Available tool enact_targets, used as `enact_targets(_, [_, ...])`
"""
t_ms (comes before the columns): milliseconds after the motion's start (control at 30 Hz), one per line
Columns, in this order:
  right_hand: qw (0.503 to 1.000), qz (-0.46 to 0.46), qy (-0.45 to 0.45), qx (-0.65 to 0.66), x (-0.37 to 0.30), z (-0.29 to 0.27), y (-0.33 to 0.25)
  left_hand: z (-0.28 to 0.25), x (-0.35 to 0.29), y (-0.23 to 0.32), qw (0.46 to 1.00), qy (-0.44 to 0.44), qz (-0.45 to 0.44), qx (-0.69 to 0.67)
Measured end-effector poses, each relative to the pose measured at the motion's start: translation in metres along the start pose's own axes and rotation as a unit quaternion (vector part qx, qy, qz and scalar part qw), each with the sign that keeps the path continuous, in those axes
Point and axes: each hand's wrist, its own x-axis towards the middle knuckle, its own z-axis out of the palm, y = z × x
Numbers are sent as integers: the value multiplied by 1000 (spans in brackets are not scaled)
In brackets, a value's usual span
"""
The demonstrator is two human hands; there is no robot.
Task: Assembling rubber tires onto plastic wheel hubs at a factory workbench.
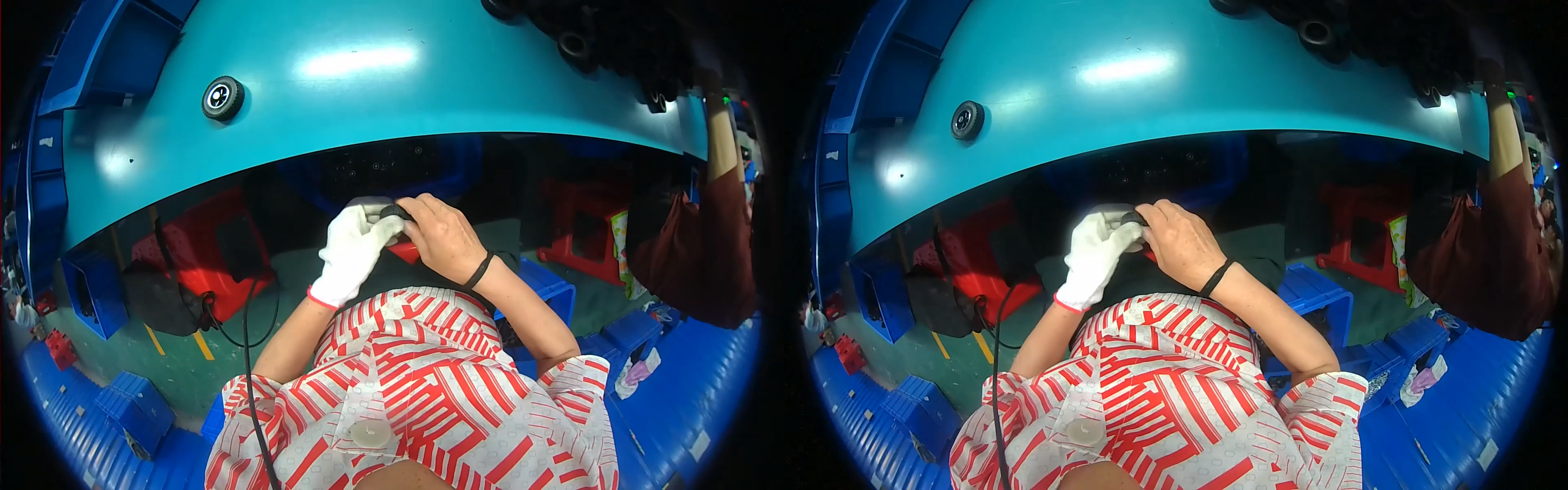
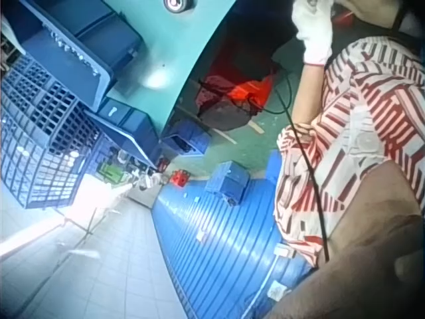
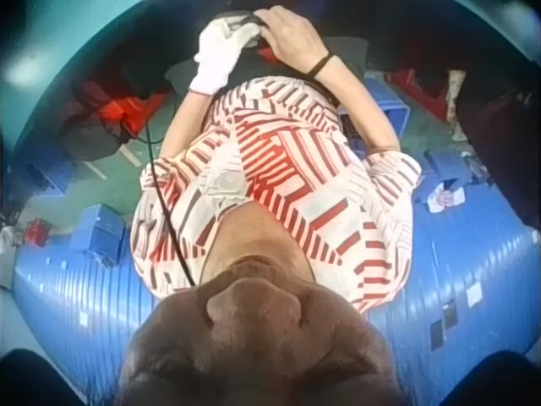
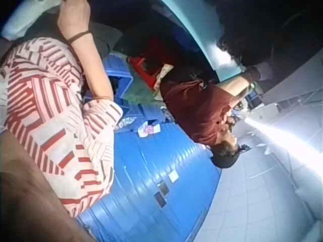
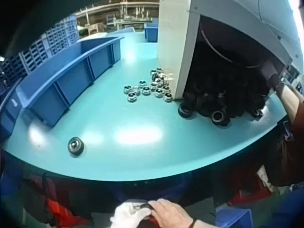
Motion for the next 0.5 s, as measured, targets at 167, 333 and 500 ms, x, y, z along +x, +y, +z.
enact_targets(167, [989, 26, -9, 144, 1, -2, -2, -6, 3, -11, 978, -45, -24, -203])
enact_targets(333, [982, 35, -72, 171, 2, -10, 15, -6, 3, 0, 993, -82, -16, -81])
enact_targets(500, [983, 71, -28, 166, 5, -9, 12, -1, 4, -7, 981, -47, -18, -186])
